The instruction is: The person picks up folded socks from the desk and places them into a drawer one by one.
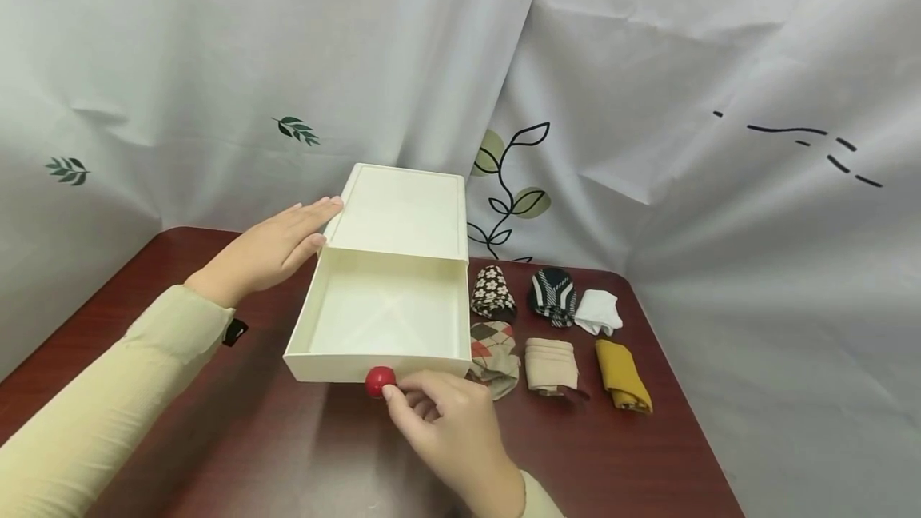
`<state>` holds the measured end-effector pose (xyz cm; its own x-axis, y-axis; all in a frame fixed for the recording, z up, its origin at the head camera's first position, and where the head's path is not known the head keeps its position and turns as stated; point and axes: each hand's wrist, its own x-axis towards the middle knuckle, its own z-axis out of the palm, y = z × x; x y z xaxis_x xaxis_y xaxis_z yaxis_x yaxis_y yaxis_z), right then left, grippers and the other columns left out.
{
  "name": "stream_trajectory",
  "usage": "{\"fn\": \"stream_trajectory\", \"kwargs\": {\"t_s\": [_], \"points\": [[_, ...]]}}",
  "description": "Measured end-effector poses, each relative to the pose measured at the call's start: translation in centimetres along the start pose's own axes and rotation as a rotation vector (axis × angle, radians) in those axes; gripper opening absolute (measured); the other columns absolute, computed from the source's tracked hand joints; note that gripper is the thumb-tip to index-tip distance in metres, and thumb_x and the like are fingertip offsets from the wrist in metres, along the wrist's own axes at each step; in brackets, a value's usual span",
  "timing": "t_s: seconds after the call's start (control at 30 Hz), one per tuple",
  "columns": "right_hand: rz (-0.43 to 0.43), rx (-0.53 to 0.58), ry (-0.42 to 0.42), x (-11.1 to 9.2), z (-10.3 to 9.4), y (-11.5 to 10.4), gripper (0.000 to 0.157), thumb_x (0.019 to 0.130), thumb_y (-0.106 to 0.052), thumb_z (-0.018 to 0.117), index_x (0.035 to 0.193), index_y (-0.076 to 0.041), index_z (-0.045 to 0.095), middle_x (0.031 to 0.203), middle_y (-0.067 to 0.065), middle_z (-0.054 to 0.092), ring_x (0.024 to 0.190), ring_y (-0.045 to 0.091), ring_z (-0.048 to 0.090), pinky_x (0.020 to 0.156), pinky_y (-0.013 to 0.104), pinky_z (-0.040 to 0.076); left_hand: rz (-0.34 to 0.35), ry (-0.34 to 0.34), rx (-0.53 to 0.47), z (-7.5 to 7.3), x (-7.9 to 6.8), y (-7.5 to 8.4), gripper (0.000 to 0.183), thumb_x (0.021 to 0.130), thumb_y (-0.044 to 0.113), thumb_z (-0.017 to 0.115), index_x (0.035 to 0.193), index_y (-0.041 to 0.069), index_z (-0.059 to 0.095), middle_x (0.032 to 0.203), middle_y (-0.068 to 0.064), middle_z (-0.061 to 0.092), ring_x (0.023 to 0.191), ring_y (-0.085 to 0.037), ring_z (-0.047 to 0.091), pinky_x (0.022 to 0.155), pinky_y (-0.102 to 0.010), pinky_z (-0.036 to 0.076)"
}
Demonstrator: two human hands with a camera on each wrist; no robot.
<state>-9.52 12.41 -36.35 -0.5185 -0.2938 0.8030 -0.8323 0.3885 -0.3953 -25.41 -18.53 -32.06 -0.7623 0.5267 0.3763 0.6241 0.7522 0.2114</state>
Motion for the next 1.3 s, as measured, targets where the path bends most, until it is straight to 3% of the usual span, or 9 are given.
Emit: {"fn": "stream_trajectory", "kwargs": {"t_s": [0.23, 0.43, 0.5, 0.63, 0.8, 1.0, 1.3], "points": [[-0.22, 0.056, 0.124, 1.9, -2.6, 0.6, 0.024, 0.1, -0.016, 0.065, 0.083, -0.001, 0.074, 0.069, 0.004, 0.068, 0.054, 0.006, 0.058, 0.05, 0.01, 0.048, 0.006, 0.009, -0.003, -0.2, 0.0, 0.0, 0.056, 0.11, 0.028, 0.044, 0.157, 0.001, 0.033, 0.161, -0.017, 0.036, 0.149, -0.033, 0.033, 0.125, -0.05, 0.02], [-0.197, 0.041, 0.205, 3.3, -5.3, 2.6, 0.014, 0.092, -0.005, 0.068, 0.084, 0.003, 0.075, 0.07, 0.009, 0.07, 0.059, 0.01, 0.062, 0.059, 0.015, 0.053, 0.004, 0.018, -0.009, -0.3, -0.1, 0.0, 0.055, 0.11, 0.028, 0.044, 0.157, 0.002, 0.033, 0.161, -0.016, 0.036, 0.149, -0.032, 0.033, 0.125, -0.05, 0.02], [-0.151, 0.024, 0.2, 3.7, -6.0, 3.6, 0.009, 0.088, 0.001, 0.067, 0.087, 0.003, 0.075, 0.071, 0.01, 0.071, 0.06, 0.009, 0.063, 0.061, 0.015, 0.054, 0.007, 0.018, -0.013, -0.3, -0.1, 0.1, 0.055, 0.11, 0.028, 0.044, 0.157, 0.002, 0.033, 0.161, -0.017, 0.036, 0.149, -0.033, 0.033, 0.125, -0.05, 0.02], [0.003, 0.014, 0.184, 4.5, -7.1, 5.5, 0.015, 0.087, 0.01, 0.063, 0.092, 0.003, 0.075, 0.072, 0.013, 0.071, 0.061, 0.006, 0.064, 0.057, 0.014, 0.053, 0.01, 0.021, -0.015, -0.3, -0.1, 0.1, 0.055, 0.11, 0.027, 0.044, 0.157, 0.002, 0.033, 0.161, -0.017, 0.036, 0.149, -0.033, 0.033, 0.125, -0.05, 0.021], [0.264, -0.04, 0.136, 5.5, -7.8, 8.6, 0.014, 0.098, -0.001, 0.063, 0.098, -0.002, 0.076, 0.079, 0.015, 0.072, 0.063, 0.005, 0.065, 0.057, 0.016, 0.054, 0.008, 0.011, -0.021, -0.2, -0.1, 0.2, 0.055, 0.109, 0.027, 0.045, 0.157, 0.001, 0.033, 0.161, -0.017, 0.035, 0.149, -0.032, 0.032, 0.125, -0.05, 0.021], [0.528, -0.155, -0.077, 6.4, -8.0, 13.1, 0.016, 0.101, -0.017, 0.064, 0.107, -0.006, 0.073, 0.09, 0.011, 0.074, 0.069, 0.01, 0.067, 0.059, 0.023, 0.057, 0.008, 0.002, -0.018, -0.2, -0.1, 0.3, 0.055, 0.109, 0.026, 0.045, 0.157, 0.0, 0.033, 0.161, -0.017, 0.035, 0.149, -0.033, 0.032, 0.124, -0.051, 0.021], [0.76, -0.248, -0.426, 7.5, -6.9, 18.6, 0.037, 0.101, -0.022, 0.061, 0.127, 0.005, 0.062, 0.115, 0.024, 0.067, 0.102, 0.037, 0.065, 0.084, 0.048, 0.056, -0.007, -0.002, -0.022, -0.1, -0.2, 0.2, 0.056, 0.11, 0.028, 0.043, 0.158, 0.002, 0.031, 0.162, -0.015, 0.033, 0.151, -0.031, 0.03, 0.125, -0.049, 0.02]]}}
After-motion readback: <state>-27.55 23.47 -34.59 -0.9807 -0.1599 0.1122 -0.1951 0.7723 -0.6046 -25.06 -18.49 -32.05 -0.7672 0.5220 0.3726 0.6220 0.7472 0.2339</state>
